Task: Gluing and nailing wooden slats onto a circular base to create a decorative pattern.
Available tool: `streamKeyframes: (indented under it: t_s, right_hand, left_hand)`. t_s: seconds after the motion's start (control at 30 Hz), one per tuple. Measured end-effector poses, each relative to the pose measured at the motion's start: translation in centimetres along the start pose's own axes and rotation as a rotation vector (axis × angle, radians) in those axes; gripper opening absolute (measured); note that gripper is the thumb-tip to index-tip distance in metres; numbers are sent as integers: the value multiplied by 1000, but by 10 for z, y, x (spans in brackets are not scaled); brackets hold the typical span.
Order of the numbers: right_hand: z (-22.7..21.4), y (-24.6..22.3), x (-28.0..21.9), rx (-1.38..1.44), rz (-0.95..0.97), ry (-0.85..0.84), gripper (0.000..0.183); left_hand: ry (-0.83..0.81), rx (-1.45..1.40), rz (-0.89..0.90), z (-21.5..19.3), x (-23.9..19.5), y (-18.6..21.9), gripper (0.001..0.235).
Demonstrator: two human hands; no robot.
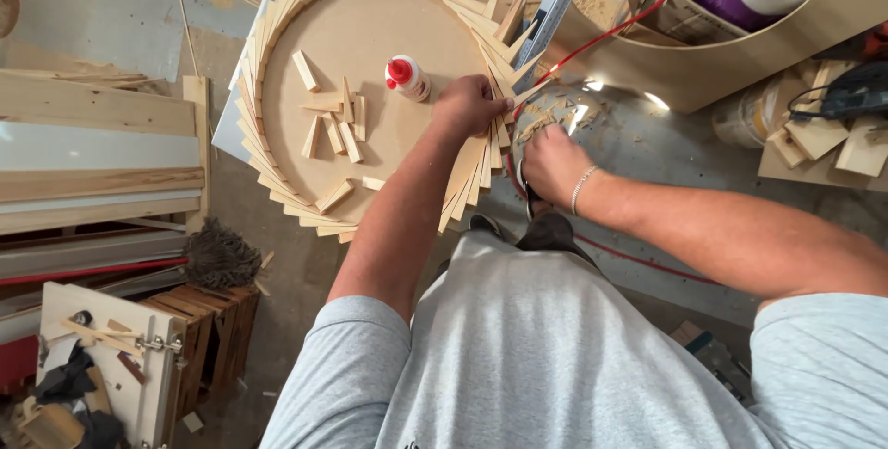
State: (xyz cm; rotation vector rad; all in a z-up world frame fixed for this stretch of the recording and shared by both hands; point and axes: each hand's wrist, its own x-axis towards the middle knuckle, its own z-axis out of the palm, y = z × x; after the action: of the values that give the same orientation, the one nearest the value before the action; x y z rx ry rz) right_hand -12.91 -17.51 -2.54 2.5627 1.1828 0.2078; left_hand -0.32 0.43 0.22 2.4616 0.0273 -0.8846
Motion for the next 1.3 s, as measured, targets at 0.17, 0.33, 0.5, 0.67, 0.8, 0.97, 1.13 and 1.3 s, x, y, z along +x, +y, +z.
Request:
streamKeyframes:
  t_s: [0.17, 0.33, 0.5, 0.67, 0.8, 0.97, 1.13, 1.3]
  right_hand:
    - [-39, 36, -23, 501, 262, -106, 16]
    - [-21, 73, -23, 494, 449, -63, 46]
    - [-14, 153, 15, 445, 505, -33, 61]
    - [95, 224, 89, 404, 436, 124, 42]
    - [148, 260, 165, 380, 385, 153, 68]
    - [152, 273, 238, 487, 509, -250, 98]
    - [187, 269, 261, 502, 607, -203, 64]
    - [143, 290, 256, 651, 593, -326, 55]
  left_hand:
    - [-18, -2, 0, -5, -8, 3, 36]
    - [-72, -4, -9, -5, -2, -1, 37]
    - [-73, -21, -50, -2, 3, -2, 37]
    - [-71, -79, -67, 8, 11, -8, 32]
    - [-49, -76, -93, -8, -6, 6, 32]
    - [-93, -120, -138, -19, -14, 18, 39]
    - [-81, -119, -144, -14, -12, 16, 39]
    - [-94, -108, -153, -21, -12, 20, 41]
